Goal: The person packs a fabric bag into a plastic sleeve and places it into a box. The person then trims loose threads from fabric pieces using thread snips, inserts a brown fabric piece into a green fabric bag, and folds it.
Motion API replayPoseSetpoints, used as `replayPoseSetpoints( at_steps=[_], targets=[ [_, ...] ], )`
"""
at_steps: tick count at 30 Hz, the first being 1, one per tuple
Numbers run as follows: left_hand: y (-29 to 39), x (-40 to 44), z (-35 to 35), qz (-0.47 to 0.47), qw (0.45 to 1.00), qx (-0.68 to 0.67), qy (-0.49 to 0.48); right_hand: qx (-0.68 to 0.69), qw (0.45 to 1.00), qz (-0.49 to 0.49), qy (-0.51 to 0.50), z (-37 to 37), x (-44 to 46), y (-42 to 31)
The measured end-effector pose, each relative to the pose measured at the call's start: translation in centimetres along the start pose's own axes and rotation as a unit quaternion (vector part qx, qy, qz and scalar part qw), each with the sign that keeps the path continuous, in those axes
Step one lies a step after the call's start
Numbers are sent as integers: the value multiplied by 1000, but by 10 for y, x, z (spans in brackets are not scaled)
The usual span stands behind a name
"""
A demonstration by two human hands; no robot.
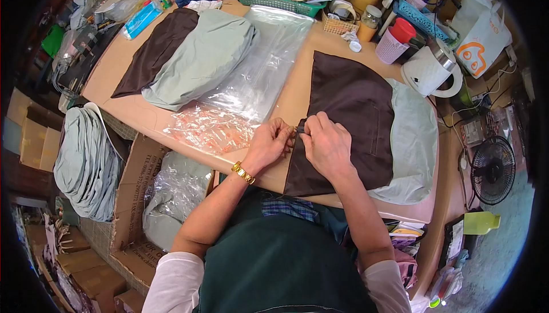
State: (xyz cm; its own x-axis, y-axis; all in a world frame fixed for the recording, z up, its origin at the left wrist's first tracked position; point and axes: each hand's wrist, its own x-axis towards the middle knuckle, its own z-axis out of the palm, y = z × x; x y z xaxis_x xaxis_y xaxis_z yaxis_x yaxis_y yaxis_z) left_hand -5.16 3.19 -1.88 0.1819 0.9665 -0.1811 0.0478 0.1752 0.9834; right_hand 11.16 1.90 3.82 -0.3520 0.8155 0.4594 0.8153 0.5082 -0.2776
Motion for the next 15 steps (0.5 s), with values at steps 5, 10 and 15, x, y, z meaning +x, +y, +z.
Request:
replayPoseSetpoints(
  at_steps=[5, 10, 15],
  targets=[
    [-6, -1, -2, 60, 998, 10, 11, -24, 999, 15, -21, 9, -3, 11],
    [-2, -10, 17, 243, 940, 159, 182, 9, 990, 135, 37, 39, -9, 56],
    [14, -30, 8, 75, 939, 321, -96, -47, 979, 196, 25, 53, 18, 97]
  ],
)
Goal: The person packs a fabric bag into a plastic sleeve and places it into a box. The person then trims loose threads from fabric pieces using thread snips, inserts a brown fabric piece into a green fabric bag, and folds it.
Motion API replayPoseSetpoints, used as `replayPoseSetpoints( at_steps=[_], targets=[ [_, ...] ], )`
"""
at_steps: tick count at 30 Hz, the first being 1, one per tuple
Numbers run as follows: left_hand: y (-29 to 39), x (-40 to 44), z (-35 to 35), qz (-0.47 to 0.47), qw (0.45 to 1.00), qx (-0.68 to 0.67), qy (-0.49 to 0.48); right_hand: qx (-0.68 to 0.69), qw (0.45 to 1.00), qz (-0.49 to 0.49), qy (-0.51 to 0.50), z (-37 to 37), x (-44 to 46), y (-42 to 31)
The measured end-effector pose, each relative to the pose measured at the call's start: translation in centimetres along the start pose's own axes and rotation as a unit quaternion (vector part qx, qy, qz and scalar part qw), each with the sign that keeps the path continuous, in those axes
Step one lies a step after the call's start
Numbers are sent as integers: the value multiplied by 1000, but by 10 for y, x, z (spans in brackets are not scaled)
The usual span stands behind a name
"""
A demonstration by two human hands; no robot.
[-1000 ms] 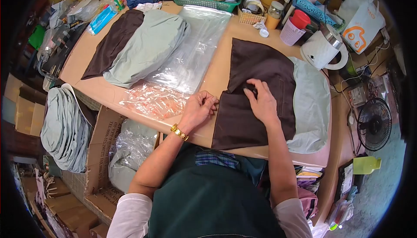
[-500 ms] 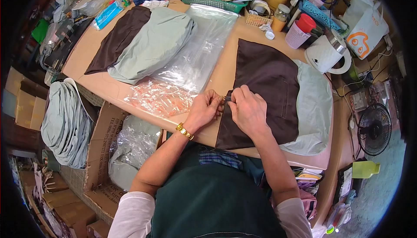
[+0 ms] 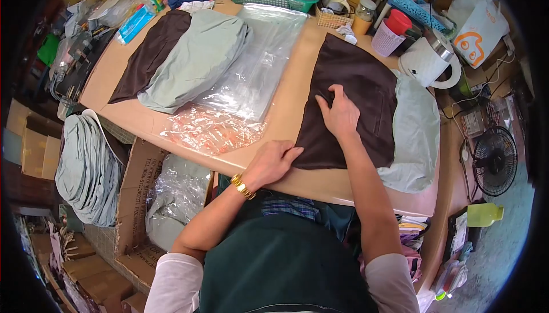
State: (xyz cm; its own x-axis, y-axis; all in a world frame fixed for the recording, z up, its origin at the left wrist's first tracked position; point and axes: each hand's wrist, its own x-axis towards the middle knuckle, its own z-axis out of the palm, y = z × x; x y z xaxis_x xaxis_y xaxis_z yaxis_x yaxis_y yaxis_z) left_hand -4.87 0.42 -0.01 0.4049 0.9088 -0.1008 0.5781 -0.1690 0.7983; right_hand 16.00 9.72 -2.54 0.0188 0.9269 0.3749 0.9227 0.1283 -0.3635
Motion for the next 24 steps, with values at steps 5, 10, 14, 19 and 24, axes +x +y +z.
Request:
replayPoseSetpoints(
  at_steps=[5, 10, 14, 19, 24],
  targets=[
    [-11, -52, -33, -17, 997, -79, -12, -10, 999, 34, -35, -2, 5, 0],
    [-24, -75, -72, -119, 993, 2, 9, -14, 1000, 13, -3, 3, 4, 1],
    [-16, -24, -38, -11, 963, -182, 200, -20, 1000, 15, 6, 3, 4, -1],
    [-1, 28, -5, -37, 993, -104, 30, -8, 1000, 20, -3, -1, 1, 0],
    [-19, 7, -14, -37, 989, -136, 45, 11, 999, 30, -25, -6, 1, -1]
  ],
)
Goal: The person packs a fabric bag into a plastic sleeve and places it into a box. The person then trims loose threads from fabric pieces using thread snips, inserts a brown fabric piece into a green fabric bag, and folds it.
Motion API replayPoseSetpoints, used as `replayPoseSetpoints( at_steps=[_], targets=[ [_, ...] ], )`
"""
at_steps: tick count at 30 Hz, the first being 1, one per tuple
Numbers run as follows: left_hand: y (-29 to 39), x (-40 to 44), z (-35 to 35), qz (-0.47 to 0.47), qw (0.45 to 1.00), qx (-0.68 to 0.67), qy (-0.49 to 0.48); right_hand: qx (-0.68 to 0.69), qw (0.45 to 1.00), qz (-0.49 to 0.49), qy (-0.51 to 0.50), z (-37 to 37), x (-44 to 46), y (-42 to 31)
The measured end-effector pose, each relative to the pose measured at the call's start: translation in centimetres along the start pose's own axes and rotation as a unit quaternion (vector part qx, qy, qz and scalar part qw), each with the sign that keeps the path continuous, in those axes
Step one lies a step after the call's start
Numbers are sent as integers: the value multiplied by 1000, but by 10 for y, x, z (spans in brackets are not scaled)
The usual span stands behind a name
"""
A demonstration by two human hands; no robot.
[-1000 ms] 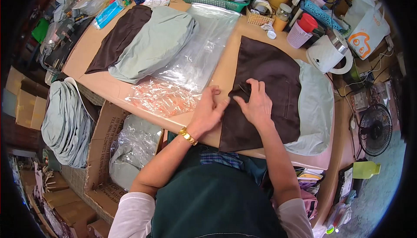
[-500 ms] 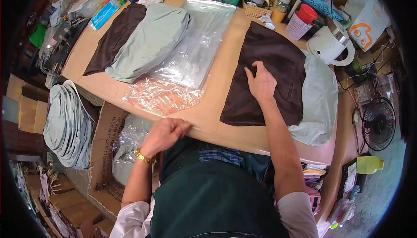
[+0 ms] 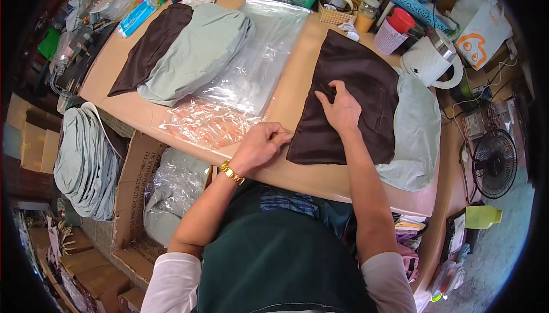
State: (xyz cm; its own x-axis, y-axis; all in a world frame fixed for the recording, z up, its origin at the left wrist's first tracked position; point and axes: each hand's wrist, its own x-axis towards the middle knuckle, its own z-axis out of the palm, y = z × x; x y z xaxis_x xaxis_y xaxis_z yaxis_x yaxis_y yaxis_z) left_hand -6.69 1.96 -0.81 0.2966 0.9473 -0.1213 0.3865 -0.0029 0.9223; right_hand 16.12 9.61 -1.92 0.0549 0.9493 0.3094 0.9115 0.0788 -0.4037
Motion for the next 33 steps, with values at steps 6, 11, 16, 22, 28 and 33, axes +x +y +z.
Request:
replayPoseSetpoints(
  at_steps=[6, 11, 16, 22, 28, 33],
  targets=[
    [-16, -9, 0, -36, 973, -228, 11, 97, 992, -57, -48, -49, -28, -30],
    [-7, -13, -3, -62, 969, -239, -2, 86, 982, -158, -48, -68, -74, -68],
    [-11, -13, 0, -18, 973, -232, -4, 58, 974, -217, -7, -69, -76, -81],
    [1, -18, -5, -44, 971, -232, -29, 14, 970, -238, -55, -53, -72, -77],
    [-14, -14, 4, 69, 970, -226, 51, 125, 983, -116, -62, -47, -66, -66],
    [-5, -18, -1, 1, 964, -262, 38, 97, 985, -138, -31, -48, -77, -63]
  ],
)
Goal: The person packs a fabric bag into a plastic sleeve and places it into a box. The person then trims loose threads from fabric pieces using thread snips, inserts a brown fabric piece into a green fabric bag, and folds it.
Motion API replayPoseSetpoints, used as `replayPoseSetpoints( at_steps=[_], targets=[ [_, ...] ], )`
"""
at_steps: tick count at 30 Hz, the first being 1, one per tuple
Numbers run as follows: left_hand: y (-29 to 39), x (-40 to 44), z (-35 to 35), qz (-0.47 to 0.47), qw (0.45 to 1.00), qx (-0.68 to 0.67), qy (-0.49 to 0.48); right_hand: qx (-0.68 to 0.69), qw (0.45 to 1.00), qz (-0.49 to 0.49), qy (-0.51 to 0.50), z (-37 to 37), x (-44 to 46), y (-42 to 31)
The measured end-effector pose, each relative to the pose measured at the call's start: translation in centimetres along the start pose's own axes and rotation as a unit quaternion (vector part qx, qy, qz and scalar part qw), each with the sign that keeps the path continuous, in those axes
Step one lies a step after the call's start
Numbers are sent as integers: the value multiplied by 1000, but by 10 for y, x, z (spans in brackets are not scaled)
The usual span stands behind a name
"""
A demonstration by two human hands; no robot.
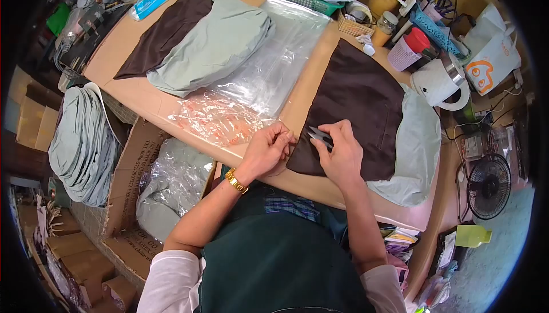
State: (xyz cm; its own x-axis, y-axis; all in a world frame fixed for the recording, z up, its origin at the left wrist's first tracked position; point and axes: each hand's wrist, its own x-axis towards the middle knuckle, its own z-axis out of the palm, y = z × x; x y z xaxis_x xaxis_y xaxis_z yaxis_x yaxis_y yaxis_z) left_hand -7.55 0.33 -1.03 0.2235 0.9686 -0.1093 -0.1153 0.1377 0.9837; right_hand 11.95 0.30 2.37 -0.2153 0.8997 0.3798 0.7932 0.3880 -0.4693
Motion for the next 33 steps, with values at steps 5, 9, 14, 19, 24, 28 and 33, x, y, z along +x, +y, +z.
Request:
replayPoseSetpoints(
  at_steps=[5, 9, 14, 19, 24, 28, 33],
  targets=[
    [6, -1, -1, -22, 1000, -8, 5, -51, 996, -77, 12, -11, 4, -24],
    [-3, 1, 1, 16, 1000, -20, 0, -73, 993, -96, 3, -5, 7, -30],
    [-1, -3, 1, 32, 999, 28, -26, -78, 995, -43, -35, 2, 6, -24],
    [-6, -7, 8, 164, 951, 244, 99, -32, 998, 45, 18, 14, 6, -1],
    [3, -17, 11, 46, 936, 346, -40, -42, 997, 59, 22, 42, 12, 46],
    [15, -35, -16, -53, 931, 332, -143, -12, 993, 93, 78, 44, 14, 54],
    [9, -46, 12, -156, 955, 90, -235, 108, 975, 105, 163, 42, 15, 51]
  ],
)
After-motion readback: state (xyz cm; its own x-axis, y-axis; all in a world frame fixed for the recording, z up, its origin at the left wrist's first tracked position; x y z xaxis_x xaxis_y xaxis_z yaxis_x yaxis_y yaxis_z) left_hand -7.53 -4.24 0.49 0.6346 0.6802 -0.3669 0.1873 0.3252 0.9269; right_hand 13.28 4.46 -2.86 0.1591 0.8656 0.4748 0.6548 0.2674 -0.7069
